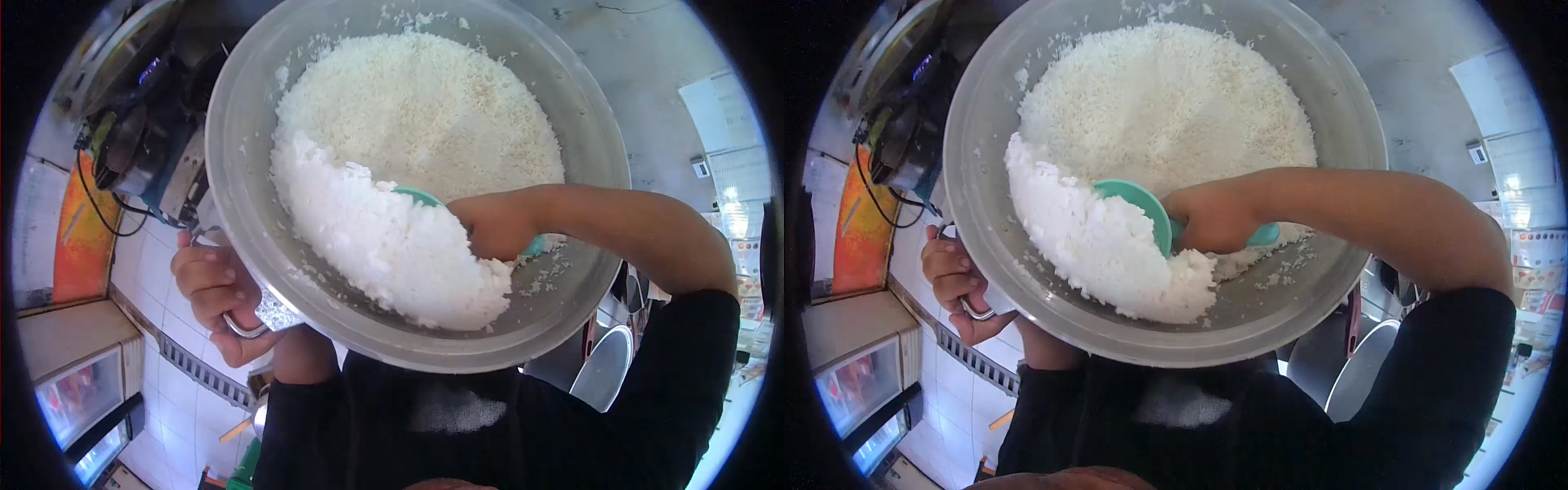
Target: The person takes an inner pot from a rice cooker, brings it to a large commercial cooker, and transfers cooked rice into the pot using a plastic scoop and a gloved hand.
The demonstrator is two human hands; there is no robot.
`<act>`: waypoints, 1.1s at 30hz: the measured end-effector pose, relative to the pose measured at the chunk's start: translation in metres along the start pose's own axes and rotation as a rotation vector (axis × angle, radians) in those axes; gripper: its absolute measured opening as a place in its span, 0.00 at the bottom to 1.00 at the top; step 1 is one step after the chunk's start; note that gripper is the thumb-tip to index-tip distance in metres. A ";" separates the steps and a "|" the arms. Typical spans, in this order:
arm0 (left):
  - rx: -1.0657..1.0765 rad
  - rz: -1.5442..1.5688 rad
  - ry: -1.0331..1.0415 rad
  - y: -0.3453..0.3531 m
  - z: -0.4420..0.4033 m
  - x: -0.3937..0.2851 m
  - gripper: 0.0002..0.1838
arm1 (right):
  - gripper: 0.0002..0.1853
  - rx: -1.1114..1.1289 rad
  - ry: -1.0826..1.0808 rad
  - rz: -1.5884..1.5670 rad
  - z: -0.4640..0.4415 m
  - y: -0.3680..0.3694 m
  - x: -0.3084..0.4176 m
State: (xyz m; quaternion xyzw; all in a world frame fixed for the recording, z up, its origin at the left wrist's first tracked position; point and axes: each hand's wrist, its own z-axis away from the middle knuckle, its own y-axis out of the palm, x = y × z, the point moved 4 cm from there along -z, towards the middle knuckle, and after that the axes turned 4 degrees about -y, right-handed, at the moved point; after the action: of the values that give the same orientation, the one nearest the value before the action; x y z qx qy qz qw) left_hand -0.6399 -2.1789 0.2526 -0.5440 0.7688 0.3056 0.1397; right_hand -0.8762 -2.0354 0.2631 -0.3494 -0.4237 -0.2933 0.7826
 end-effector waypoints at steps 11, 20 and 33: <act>0.024 -0.041 0.149 0.008 -0.008 -0.008 0.12 | 0.14 -0.170 0.205 -0.293 0.074 -0.036 0.028; 0.107 0.089 0.325 -0.024 -0.023 0.029 0.13 | 0.09 -0.633 0.094 -0.378 0.301 0.057 0.068; 0.081 0.022 0.245 -0.018 -0.031 0.024 0.19 | 0.06 -1.419 1.143 -0.831 0.468 0.420 -0.127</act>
State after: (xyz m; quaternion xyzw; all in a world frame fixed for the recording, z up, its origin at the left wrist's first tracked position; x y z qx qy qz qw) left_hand -0.6282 -2.2206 0.2574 -0.5629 0.7977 0.2070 0.0632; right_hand -0.8327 -1.3974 0.2131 -0.3665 0.2006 -0.8524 0.3146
